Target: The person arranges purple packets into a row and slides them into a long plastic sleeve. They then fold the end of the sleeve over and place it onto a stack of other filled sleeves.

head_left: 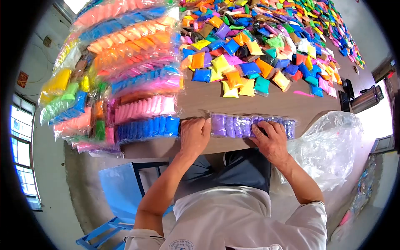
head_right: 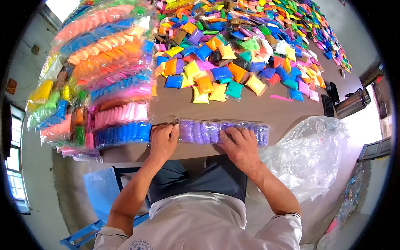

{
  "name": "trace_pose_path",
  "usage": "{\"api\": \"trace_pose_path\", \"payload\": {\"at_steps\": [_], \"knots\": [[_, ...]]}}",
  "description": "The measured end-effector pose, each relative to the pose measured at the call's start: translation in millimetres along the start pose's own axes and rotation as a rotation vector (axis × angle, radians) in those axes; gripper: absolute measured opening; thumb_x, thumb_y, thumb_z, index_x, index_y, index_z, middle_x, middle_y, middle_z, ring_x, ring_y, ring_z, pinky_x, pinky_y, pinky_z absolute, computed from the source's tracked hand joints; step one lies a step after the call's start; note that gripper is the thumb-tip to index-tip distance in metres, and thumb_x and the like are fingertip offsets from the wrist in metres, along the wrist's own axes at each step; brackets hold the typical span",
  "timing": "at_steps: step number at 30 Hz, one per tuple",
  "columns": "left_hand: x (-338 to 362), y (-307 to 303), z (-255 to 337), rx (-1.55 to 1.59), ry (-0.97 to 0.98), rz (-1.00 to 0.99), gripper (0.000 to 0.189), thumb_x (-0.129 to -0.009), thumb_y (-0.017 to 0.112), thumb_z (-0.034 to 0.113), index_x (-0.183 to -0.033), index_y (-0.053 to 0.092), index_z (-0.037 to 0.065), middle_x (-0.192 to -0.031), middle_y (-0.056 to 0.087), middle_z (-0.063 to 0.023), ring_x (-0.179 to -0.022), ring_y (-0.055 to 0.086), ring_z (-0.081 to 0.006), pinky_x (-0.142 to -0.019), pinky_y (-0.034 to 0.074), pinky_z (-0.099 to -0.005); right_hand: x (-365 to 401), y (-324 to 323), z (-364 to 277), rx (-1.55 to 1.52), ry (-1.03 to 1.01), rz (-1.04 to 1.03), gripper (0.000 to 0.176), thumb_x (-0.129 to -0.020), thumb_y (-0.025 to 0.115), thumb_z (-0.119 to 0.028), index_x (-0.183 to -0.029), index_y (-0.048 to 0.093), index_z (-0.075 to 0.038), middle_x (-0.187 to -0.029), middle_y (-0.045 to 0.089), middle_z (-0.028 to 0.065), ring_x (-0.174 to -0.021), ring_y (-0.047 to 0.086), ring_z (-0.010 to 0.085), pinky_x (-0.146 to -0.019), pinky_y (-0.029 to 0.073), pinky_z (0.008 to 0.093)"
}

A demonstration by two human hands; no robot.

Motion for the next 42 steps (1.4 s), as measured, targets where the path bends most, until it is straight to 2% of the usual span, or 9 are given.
{"api": "trace_pose_path", "payload": {"at_steps": [5, 11, 17, 23, 31, 35, 39, 40, 42], "knots": [[-5, -3, 1, 0.084, -0.014, 0.013, 0.039, -0.094, 0.056, 0.028, -0.066, 0.053, 0.001, -0.067, 0.058, -0.0174, -0.070, 0.057, -0.0382, -0.075, 0.042, -0.0473, 0, 2, 3, -0.028, 0.012, -0.015, 0.041, -0.071, 0.078, -0.018, -0.109, 0.068, -0.007, -0.110, 0.060, 0.0085, -0.098, 0.057, 0.0275, -0.079, 0.044, 0.0398], [-7, 5, 4, 0.062, 0.002, -0.128, 0.041, -0.093, 0.058, 0.035, -0.067, 0.055, 0.003, -0.068, 0.058, -0.0145, -0.071, 0.057, -0.0355, -0.077, 0.040, -0.0451, -1, 2, 4, -0.035, 0.035, 0.010, 0.041, -0.069, 0.080, -0.017, -0.108, 0.069, -0.008, -0.109, 0.061, 0.0072, -0.097, 0.058, 0.0264, -0.078, 0.045, 0.0393], [1, 12, 15, -0.106, 0.208, 0.036, 0.030, -0.092, 0.059, 0.028, -0.072, 0.061, 0.005, -0.078, 0.062, -0.0116, -0.082, 0.059, -0.0306, -0.083, 0.040, -0.0436, -3, 0, 1, -0.002, 0.015, 0.058, 0.040, -0.067, 0.081, -0.016, -0.106, 0.069, -0.009, -0.107, 0.061, 0.0052, -0.094, 0.058, 0.0255, -0.077, 0.045, 0.0385], [5, 3, 14, -0.044, 0.173, 0.157, 0.024, -0.090, 0.060, 0.021, -0.073, 0.058, 0.003, -0.079, 0.061, -0.0127, -0.083, 0.059, -0.0320, -0.081, 0.041, -0.0449, -5, 3, 0, 0.014, -0.003, 0.017, 0.042, -0.066, 0.080, -0.014, -0.107, 0.071, -0.009, -0.107, 0.063, 0.0052, -0.093, 0.058, 0.0266, -0.079, 0.045, 0.0398], [33, -17, 7, 0.066, 0.113, 0.184, 0.021, -0.089, 0.060, 0.017, -0.074, 0.059, 0.003, -0.078, 0.061, -0.0135, -0.078, 0.058, -0.0334, -0.077, 0.042, -0.0440, -29, -5, 21, -0.047, 0.042, 0.017, 0.026, -0.067, 0.076, -0.007, -0.092, 0.072, -0.002, -0.096, 0.065, 0.0097, -0.092, 0.060, 0.0315, -0.078, 0.050, 0.0409], [41, -16, 4, 0.133, 0.156, 0.185, 0.014, -0.087, 0.062, 0.013, -0.078, 0.062, 0.003, -0.079, 0.063, -0.0130, -0.078, 0.059, -0.0322, -0.077, 0.042, -0.0432, -52, 0, 35, -0.126, 0.112, -0.045, 0.019, -0.072, 0.074, -0.006, -0.090, 0.071, -0.004, -0.092, 0.065, 0.0104, -0.088, 0.060, 0.0324, -0.076, 0.050, 0.0425], [43, -15, 2, 0.153, 0.173, 0.186, 0.011, -0.086, 0.063, 0.013, -0.086, 0.064, 0.003, -0.087, 0.065, -0.0121, -0.084, 0.061, -0.0299, -0.078, 0.043, -0.0423, -85, 3, 29, -0.436, 0.215, -0.048, 0.013, -0.083, 0.072, -0.008, -0.091, 0.067, 0.001, -0.088, 0.064, 0.0133, -0.083, 0.062, 0.0299, -0.075, 0.049, 0.0361], [44, -19, 4, 0.171, 0.181, 0.213, 0.011, -0.086, 0.063, 0.014, -0.084, 0.064, 0.003, -0.087, 0.065, -0.0119, -0.084, 0.061, -0.0292, -0.079, 0.043, -0.0422, -101, 2, 18, -0.490, 0.203, -0.136, 0.015, -0.086, 0.070, -0.009, -0.092, 0.064, 0.003, -0.087, 0.063, 0.0141, -0.080, 0.062, 0.0275, -0.074, 0.048, 0.0336], [45, -18, 3, 0.179, 0.188, 0.224, 0.011, -0.086, 0.063, 0.015, -0.084, 0.063, 0.003, -0.087, 0.065, -0.0119, -0.084, 0.061, -0.0293, -0.078, 0.043, -0.0423, -131, 5, -3, -0.536, 0.166, -0.162, 0.016, -0.086, 0.070, -0.010, -0.091, 0.064, 0.004, -0.086, 0.063, 0.0140, -0.079, 0.061, 0.0265, -0.073, 0.048, 0.0334]]}}
Point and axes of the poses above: each hand's wrist, its own x-axis away from the middle knuckle, its own y-axis out of the palm, z = x × y, the point moved 9 cm from there along -x, towards the middle knuckle
